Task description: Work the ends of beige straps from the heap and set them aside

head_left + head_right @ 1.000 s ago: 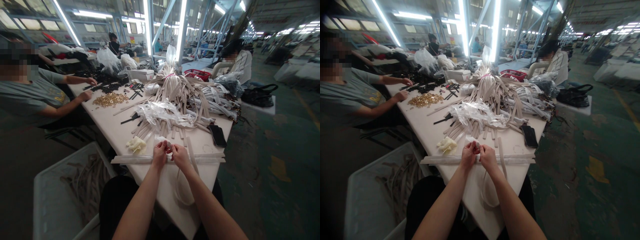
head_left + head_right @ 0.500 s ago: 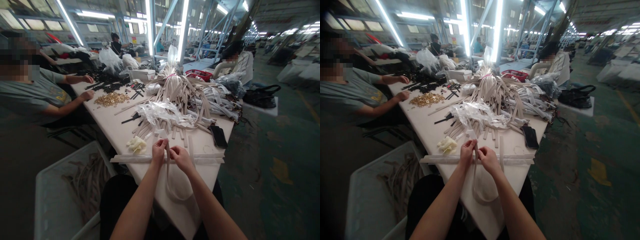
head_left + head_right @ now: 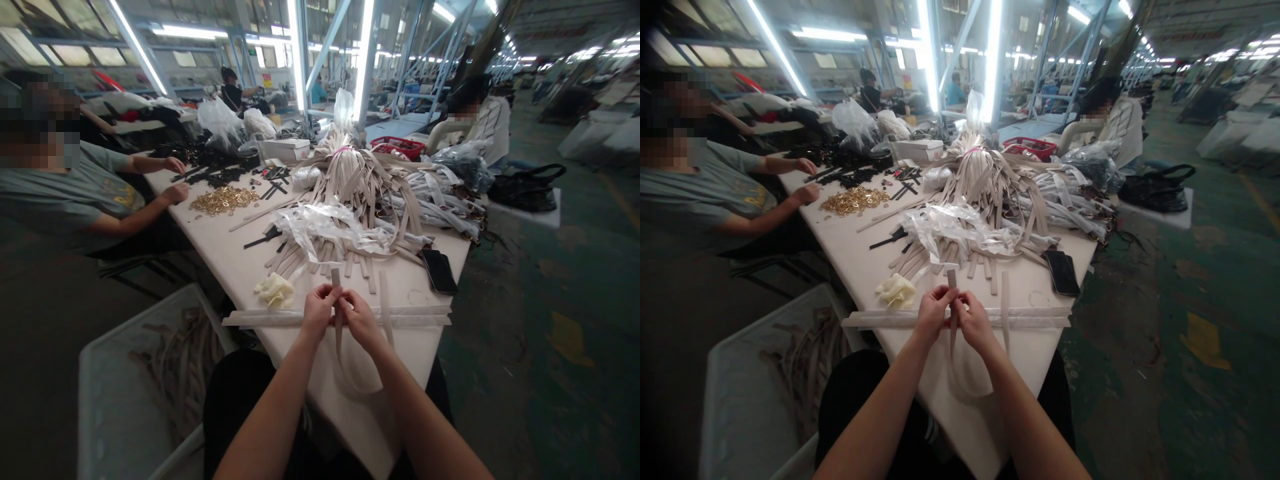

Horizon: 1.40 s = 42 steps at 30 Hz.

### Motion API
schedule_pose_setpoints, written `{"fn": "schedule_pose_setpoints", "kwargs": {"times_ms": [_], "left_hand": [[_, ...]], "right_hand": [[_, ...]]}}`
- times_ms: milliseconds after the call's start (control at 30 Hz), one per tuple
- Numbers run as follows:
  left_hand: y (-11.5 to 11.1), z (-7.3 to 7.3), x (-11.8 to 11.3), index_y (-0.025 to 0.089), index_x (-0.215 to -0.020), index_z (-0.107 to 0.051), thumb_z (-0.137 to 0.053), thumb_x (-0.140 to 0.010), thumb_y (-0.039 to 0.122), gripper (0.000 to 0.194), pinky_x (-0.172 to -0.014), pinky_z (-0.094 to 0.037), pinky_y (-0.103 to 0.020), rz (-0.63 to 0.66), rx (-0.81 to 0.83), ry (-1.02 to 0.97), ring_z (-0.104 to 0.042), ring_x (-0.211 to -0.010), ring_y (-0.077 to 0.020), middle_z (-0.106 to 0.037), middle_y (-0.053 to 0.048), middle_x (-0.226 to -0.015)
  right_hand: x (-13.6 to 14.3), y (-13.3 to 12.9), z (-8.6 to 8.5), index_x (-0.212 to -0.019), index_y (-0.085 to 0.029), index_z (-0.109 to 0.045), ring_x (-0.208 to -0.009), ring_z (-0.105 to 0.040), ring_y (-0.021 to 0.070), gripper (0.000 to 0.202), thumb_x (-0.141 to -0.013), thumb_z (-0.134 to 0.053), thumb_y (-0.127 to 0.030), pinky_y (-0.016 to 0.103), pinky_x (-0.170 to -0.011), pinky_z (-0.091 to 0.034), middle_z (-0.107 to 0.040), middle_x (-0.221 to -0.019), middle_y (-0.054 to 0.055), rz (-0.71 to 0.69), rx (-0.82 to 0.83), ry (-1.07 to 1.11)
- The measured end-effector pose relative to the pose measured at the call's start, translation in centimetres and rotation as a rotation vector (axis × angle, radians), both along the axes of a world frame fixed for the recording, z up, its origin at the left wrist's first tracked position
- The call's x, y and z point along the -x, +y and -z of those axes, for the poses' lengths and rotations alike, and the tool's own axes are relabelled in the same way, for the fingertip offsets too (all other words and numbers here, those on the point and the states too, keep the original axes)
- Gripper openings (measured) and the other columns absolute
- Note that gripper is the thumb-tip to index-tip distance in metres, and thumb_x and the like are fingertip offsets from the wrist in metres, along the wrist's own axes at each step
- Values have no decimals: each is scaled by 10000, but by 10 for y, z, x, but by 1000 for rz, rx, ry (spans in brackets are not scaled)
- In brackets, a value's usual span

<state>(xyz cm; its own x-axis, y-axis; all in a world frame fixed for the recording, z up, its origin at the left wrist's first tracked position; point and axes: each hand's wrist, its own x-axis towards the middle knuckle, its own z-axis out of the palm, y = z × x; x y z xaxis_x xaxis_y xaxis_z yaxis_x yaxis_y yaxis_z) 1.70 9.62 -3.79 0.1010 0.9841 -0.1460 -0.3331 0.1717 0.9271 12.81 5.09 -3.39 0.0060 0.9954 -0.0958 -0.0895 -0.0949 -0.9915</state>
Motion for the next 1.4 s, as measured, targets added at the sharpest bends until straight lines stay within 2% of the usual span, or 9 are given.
{"fn": "schedule_pose_setpoints", "kwargs": {"times_ms": [133,233,333,500,700,867,1067,1267,1400], "left_hand": [[8,-11,6,124,-986,-705,-719,-792,516,437,-599,-496,-267,193,69,-168,-672,-799,-226,-717,-140,-899],[10,-15,4,126,-875,-671,-675,-809,575,454,-548,-486,-275,263,111,-218,-684,-751,-236,-723,-165,-918],[11,-14,2,158,-770,-585,-681,-807,574,429,-472,-445,-258,255,109,-192,-641,-580,-180,-723,-125,-856],[16,-14,6,174,-703,-526,-676,-827,545,419,-708,-545,-334,94,-36,-288,-693,-764,-218,-692,-88,-770],[6,-13,5,170,-735,-540,-674,-819,549,411,-447,-438,-256,245,94,-251,-614,-524,-153,-698,-82,-818],[7,-20,7,172,-692,-528,-683,-833,494,384,-684,-545,-315,140,-7,-324,-688,-763,-207,-687,-83,-800],[-6,-17,3,153,-751,-543,-652,-828,562,430,-329,-371,-232,321,116,-221,-446,-324,-74,-683,-69,-748],[-2,-26,7,162,-709,-507,-632,-873,486,384,-743,-561,-315,210,0,-302,-695,-842,-214,-711,-105,-917],[-6,-18,3,153,-730,-546,-623,-866,523,402,-539,-517,-272,309,65,-247,-644,-604,-153,-712,-117,-928]], "right_hand": [[4,-5,6,-916,-195,-618,-447,-559,109,306,-892,-567,-495,224,-425,-456,-655,-732,5,-76,-7,32],[6,-4,7,-820,-181,-632,-422,-525,104,329,-890,-569,-496,217,-408,-420,-650,-655,7,-67,-26,22],[4,-4,4,-777,-179,-626,-440,-553,119,352,-873,-586,-515,228,-431,-441,-664,-643,15,-76,2,57],[1,-6,0,-849,-170,-654,-499,-601,135,322,-853,-619,-490,246,-500,-486,-684,-673,24,-179,73,74],[6,3,-2,-739,-185,-620,-494,-574,134,357,-866,-578,-516,242,-496,-479,-632,-618,0,-85,4,0],[1,-5,-3,-852,-162,-652,-467,-585,131,348,-872,-592,-505,244,-479,-475,-661,-627,17,-231,70,32],[0,-1,-4,-686,-169,-582,-420,-533,105,409,-919,-546,-504,212,-436,-419,-598,-535,-4,-151,-41,1],[-8,-9,0,-902,-156,-623,-421,-566,114,358,-915,-566,-510,207,-401,-413,-673,-642,14,-301,68,51],[-8,-5,3,-734,-158,-600,-376,-493,84,433,-923,-539,-543,189,-371,-353,-626,-556,4,-235,-15,-16]]}}
